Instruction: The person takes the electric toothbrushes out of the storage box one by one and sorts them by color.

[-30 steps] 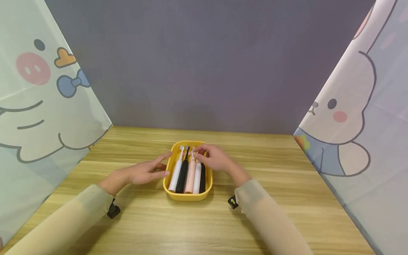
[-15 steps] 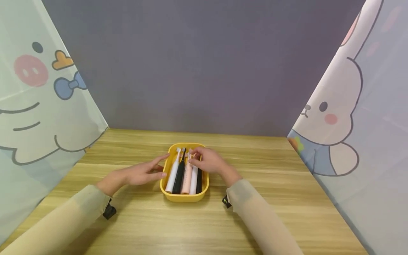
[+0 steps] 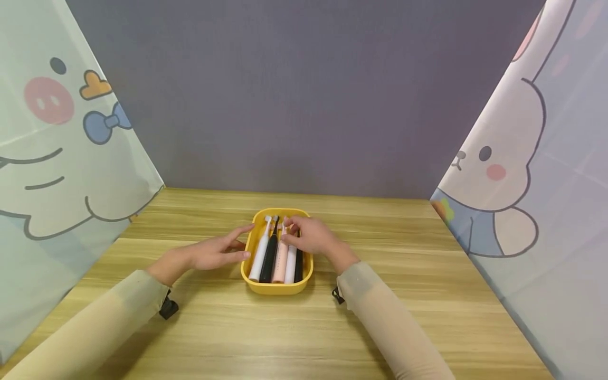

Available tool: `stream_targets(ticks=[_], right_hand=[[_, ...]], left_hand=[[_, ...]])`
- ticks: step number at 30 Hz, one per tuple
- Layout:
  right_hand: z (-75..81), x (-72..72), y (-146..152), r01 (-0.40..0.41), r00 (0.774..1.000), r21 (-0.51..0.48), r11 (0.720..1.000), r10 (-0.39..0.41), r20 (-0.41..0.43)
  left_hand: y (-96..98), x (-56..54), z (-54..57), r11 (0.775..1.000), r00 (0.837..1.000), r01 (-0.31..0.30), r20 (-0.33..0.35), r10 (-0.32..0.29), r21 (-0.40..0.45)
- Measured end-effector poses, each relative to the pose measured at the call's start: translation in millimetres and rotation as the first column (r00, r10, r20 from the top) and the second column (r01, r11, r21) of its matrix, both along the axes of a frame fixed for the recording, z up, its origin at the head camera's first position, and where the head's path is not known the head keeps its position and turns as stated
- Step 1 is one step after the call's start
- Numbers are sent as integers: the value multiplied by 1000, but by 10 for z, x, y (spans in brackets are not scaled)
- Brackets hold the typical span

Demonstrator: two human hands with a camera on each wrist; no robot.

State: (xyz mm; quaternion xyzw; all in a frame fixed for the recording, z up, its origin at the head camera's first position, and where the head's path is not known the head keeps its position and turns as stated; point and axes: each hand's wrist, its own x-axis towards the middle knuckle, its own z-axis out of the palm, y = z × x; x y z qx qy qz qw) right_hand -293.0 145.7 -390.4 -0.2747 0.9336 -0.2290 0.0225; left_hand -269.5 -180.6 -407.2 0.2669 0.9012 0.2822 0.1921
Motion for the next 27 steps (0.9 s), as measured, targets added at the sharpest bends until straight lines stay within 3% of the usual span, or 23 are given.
stream_targets(ticks=[8, 19, 27], right_hand=[[17, 29, -18, -12, 997, 65, 998, 16, -75], [-79, 28, -94, -37, 990, 149, 988, 57, -130], [-54, 62, -136, -4, 991, 205, 979, 31, -132]], left_hand=[[12, -22, -8, 1000, 1000, -5, -21, 6, 7], [-15, 8, -65, 1000, 1000, -15, 4, 15, 22], [-6, 14, -34, 1000, 1000, -10, -2, 10, 21]])
